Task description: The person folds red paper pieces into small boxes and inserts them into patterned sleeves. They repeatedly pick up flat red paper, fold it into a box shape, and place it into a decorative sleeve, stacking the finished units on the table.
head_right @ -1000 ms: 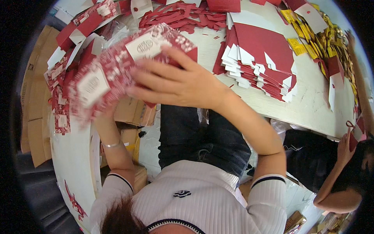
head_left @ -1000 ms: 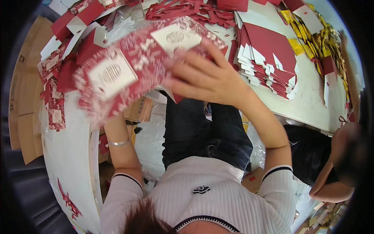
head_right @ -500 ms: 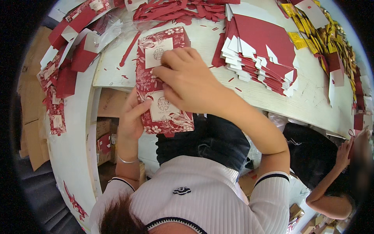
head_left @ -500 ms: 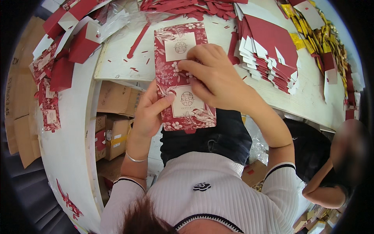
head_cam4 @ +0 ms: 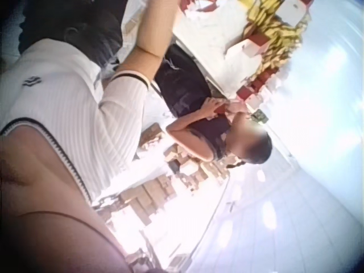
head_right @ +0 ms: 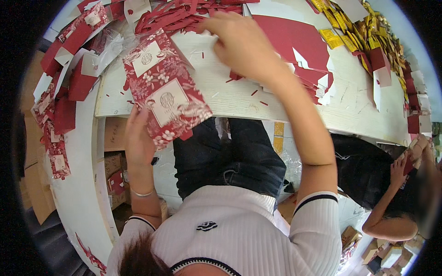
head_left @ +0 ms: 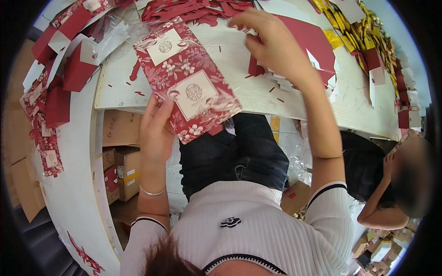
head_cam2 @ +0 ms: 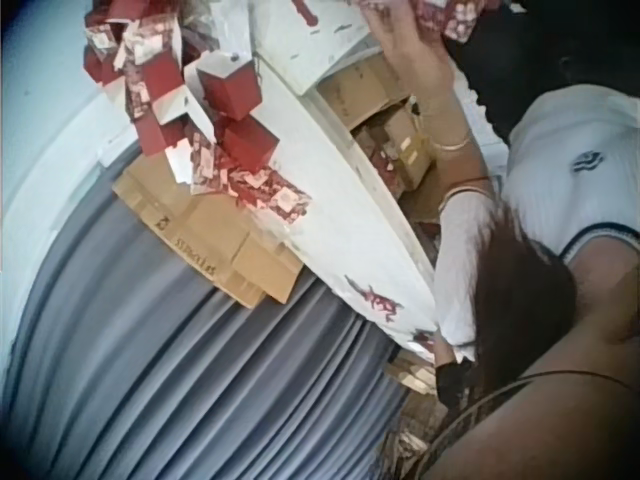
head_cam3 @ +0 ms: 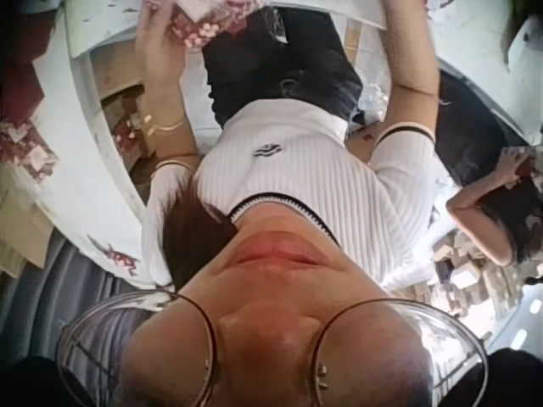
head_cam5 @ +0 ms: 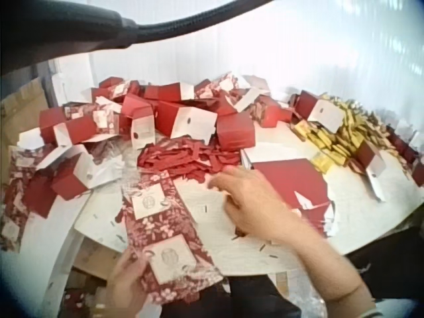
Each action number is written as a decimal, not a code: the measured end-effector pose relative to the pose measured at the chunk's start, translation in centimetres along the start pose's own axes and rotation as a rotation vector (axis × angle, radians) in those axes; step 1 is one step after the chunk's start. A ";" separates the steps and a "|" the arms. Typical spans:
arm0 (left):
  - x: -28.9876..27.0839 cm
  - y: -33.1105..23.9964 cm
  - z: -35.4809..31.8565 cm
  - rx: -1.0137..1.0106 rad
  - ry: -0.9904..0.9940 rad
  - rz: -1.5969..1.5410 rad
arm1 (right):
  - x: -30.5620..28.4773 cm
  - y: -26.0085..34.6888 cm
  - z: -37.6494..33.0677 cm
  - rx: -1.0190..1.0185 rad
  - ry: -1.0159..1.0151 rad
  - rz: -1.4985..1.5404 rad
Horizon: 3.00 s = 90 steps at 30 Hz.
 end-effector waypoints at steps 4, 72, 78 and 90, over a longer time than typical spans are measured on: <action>-2.4 -0.2 0.4 -0.039 -0.049 0.306 | 1.8 -1.1 -3.5 -0.118 0.474 -0.524; 6.5 -3.7 -1.3 0.223 0.153 0.181 | -0.6 8.1 -6.5 -0.044 -0.268 1.278; 6.4 -4.6 -1.9 0.510 0.046 0.598 | 0.0 8.3 -6.6 0.384 -0.248 0.897; 6.5 -4.8 -1.9 0.731 0.066 0.723 | 0.2 8.8 -5.7 0.389 -0.254 0.798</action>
Point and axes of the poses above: each hand's wrist, its own z-axis towards the middle knuckle, its own x-axis out of the palm, y = z × x, the point moved 3 cm from there along z, towards the middle knuckle, and after that the axes turned 12 degrees about z, right-handed, at the moved point
